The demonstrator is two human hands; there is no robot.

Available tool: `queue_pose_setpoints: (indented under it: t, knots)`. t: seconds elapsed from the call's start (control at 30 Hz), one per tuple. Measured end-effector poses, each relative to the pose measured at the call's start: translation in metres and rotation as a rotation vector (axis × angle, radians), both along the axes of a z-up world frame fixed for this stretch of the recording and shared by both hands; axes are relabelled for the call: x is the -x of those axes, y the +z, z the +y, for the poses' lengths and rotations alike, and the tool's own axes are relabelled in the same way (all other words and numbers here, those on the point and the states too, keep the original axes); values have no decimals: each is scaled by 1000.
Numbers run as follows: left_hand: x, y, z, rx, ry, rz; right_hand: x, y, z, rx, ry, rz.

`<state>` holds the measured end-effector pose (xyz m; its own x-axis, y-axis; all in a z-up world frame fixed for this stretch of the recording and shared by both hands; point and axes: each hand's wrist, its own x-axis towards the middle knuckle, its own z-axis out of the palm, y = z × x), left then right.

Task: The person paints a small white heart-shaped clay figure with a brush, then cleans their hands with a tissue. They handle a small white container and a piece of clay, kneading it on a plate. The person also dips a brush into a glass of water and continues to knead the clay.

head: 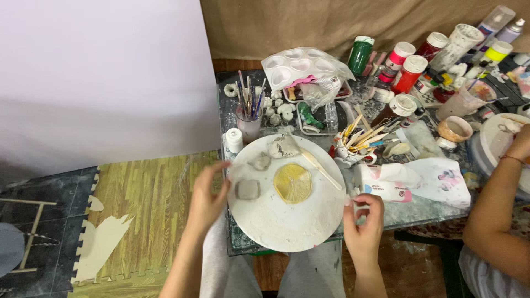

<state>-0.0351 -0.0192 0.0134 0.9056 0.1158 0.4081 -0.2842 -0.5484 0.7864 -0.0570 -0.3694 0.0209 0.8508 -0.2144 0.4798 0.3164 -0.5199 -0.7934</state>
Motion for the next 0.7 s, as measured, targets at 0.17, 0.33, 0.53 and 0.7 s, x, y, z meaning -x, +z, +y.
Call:
queue_pose_setpoints:
  t: [0.17,0.33,0.53,0.7]
  knots:
    - [25,19,-34,-250,55,-20,-10,20,27,127,79,-123]
    - [26,20,-41,-159,111,-11,-7,33,52,115,176,-149]
    - [22,22,-38,-157,94,-69,-16,44,59,132,237,-141]
    - [19,19,-42,-106,45,-100,-72,43,62,406,361,-117]
